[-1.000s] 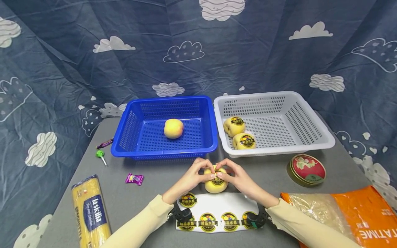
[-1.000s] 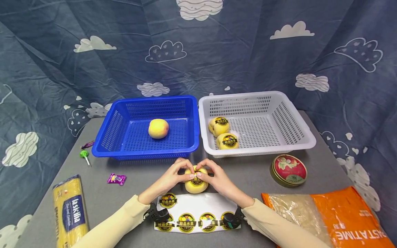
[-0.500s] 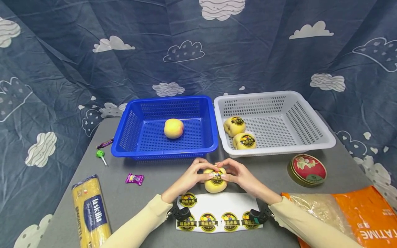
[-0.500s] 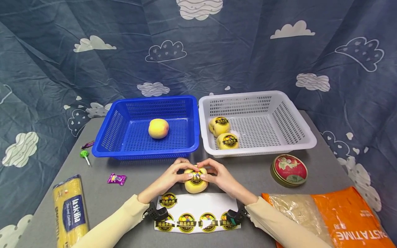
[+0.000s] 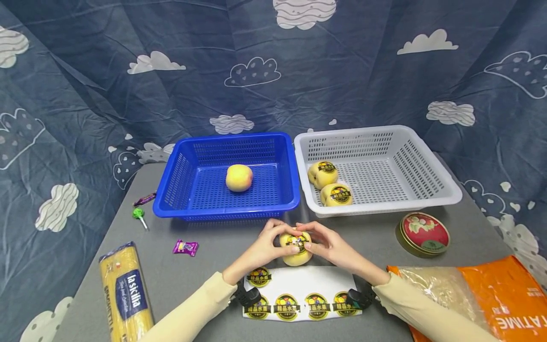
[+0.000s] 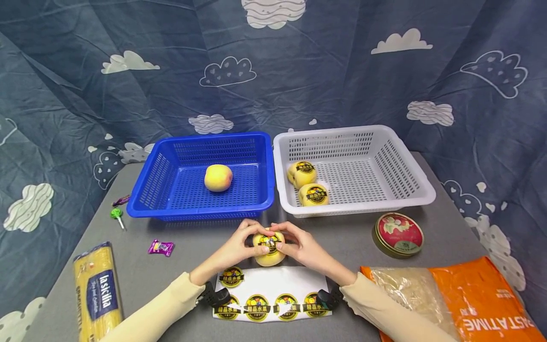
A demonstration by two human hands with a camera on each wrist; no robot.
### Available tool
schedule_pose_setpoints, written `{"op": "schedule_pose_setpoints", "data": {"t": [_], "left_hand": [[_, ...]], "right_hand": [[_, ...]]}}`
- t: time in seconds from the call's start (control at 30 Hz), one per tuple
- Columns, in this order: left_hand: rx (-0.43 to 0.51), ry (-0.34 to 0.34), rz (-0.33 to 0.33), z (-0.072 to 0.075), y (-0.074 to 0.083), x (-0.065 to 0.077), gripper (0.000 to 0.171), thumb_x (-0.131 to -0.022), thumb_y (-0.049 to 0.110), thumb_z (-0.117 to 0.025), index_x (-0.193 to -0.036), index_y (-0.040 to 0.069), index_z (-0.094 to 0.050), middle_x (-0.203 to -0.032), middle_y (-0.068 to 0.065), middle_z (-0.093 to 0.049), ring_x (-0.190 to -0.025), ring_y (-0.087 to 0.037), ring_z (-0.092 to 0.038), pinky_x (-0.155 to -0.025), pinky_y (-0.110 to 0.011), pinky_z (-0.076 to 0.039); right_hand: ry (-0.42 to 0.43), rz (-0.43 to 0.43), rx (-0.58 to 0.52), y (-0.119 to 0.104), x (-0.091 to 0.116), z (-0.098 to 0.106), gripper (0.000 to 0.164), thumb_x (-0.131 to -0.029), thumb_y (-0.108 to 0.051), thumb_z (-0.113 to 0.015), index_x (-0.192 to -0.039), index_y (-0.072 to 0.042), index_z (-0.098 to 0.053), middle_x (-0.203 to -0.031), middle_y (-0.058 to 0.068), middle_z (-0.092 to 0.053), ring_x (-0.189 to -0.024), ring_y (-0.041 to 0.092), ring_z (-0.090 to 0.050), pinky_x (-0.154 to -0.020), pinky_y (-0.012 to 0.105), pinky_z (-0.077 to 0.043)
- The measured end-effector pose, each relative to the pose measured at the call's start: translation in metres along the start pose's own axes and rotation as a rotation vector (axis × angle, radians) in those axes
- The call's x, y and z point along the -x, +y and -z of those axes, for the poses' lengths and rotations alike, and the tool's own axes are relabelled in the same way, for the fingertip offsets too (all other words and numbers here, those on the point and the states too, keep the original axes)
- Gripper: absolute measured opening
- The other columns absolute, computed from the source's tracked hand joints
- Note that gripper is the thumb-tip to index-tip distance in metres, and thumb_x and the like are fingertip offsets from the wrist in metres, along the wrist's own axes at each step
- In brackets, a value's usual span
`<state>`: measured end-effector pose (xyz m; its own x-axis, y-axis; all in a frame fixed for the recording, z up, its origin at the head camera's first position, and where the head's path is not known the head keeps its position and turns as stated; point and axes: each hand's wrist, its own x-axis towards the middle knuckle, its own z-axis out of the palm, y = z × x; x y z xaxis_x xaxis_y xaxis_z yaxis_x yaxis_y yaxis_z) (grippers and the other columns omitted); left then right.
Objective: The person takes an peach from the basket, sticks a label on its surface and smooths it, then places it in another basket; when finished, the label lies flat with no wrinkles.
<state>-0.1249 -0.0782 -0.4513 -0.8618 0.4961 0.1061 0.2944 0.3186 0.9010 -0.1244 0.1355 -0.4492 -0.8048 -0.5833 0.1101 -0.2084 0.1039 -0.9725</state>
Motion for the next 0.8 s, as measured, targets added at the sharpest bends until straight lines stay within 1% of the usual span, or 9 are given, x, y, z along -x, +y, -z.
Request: {"op": "schedule_pose_setpoints", "data": {"t": [0.1,0.2,0.33,0.4,0.5,0.57,0.67,0.73,0.8], "left_hand": [[-0.049,0.021,0.005,-0.003,0.003,0.0,0.036,-0.071,0.032,-0.075,-0.104,0.026,-0.063,-0.109,0.002,-0.038,-0.104,-0.016,-0.035,-0.088,-0.04,-0.032],[-0.035,0.022,0.004,-0.002,0.004,-0.001,0.035,-0.071,0.029,-0.076,-0.103,0.023,-0.064,-0.108,0.001,-0.038,-0.103,-0.017,-0.034,-0.089,-0.039,-0.03],[0.036,-0.017,0.0,0.003,0.006,-0.001,0.033,-0.074,0.017,-0.074,-0.106,0.015,-0.065,-0.11,-0.002,-0.039,-0.104,-0.017,-0.034,-0.091,-0.043,-0.03],[0.057,-0.038,-0.018,0.007,0.012,-0.001,0.033,-0.075,0.011,-0.071,-0.107,0.008,-0.065,-0.11,-0.006,-0.04,-0.104,-0.019,-0.035,-0.089,-0.045,-0.031],[0.071,-0.052,-0.043,0.012,0.023,0.002,0.032,-0.077,0.005,-0.069,-0.108,0.001,-0.063,-0.109,-0.011,-0.041,-0.102,-0.022,-0.037,-0.088,-0.049,-0.032],[0.085,-0.055,-0.039,0.015,0.029,0.003,0.031,-0.078,0.003,-0.067,-0.108,-0.001,-0.062,-0.107,-0.013,-0.042,-0.1,-0.022,-0.038,-0.087,-0.049,-0.033],[0.201,-0.067,0.033,0.016,0.03,0.004,0.028,-0.083,0.002,-0.061,-0.11,-0.004,-0.061,-0.105,-0.012,-0.041,-0.098,-0.02,-0.04,-0.086,-0.045,-0.041],[0.289,-0.072,0.085,0.016,0.028,0.004,0.026,-0.086,0.002,-0.057,-0.11,-0.006,-0.06,-0.105,-0.011,-0.039,-0.098,-0.018,-0.041,-0.081,-0.041,-0.047],[0.365,-0.07,0.123,0.016,0.027,0.003,0.025,-0.088,0.001,-0.053,-0.11,-0.008,-0.059,-0.104,-0.011,-0.038,-0.098,-0.017,-0.042,-0.074,-0.039,-0.05]], "right_hand": [[0.01,-0.016,-0.001,-0.001,0.0,-0.002,0.038,-0.085,-0.008,-0.061,-0.119,-0.002,-0.047,-0.133,0.023,-0.038,-0.117,0.032,-0.043,-0.09,0.03,-0.042],[0.025,-0.029,-0.022,0.0,0.0,-0.001,0.036,-0.083,-0.006,-0.063,-0.116,-0.001,-0.05,-0.133,0.024,-0.039,-0.117,0.033,-0.044,-0.089,0.031,-0.042],[0.006,-0.038,-0.076,0.001,-0.002,0.002,0.034,-0.083,-0.003,-0.061,-0.114,0.003,-0.05,-0.133,0.024,-0.038,-0.118,0.034,-0.042,-0.087,0.031,-0.043],[-0.006,-0.043,-0.103,0.002,-0.001,0.005,0.034,-0.083,-0.002,-0.06,-0.115,0.004,-0.05,-0.134,0.024,-0.038,-0.119,0.035,-0.04,-0.088,0.031,-0.043],[-0.018,-0.049,-0.127,0.004,-0.001,0.008,0.034,-0.084,-0.001,-0.059,-0.116,0.006,-0.05,-0.134,0.022,-0.038,-0.119,0.034,-0.04,-0.089,0.03,-0.042],[-0.022,-0.051,-0.14,0.005,0.0,0.009,0.035,-0.084,0.0,-0.058,-0.117,0.007,-0.05,-0.134,0.022,-0.038,-0.119,0.034,-0.04,-0.09,0.03,-0.041],[-0.028,-0.058,-0.142,0.007,-0.001,0.01,0.035,-0.084,-0.002,-0.058,-0.117,0.006,-0.051,-0.134,0.019,-0.039,-0.119,0.031,-0.041,-0.091,0.029,-0.04],[-0.031,-0.061,-0.145,0.008,-0.001,0.01,0.034,-0.084,-0.002,-0.058,-0.117,0.006,-0.051,-0.134,0.019,-0.04,-0.119,0.03,-0.042,-0.092,0.029,-0.039],[-0.037,-0.062,-0.154,0.007,-0.001,0.01,0.035,-0.085,-0.002,-0.058,-0.118,0.006,-0.051,-0.134,0.019,-0.039,-0.119,0.029,-0.042,-0.092,0.028,-0.039]]}}
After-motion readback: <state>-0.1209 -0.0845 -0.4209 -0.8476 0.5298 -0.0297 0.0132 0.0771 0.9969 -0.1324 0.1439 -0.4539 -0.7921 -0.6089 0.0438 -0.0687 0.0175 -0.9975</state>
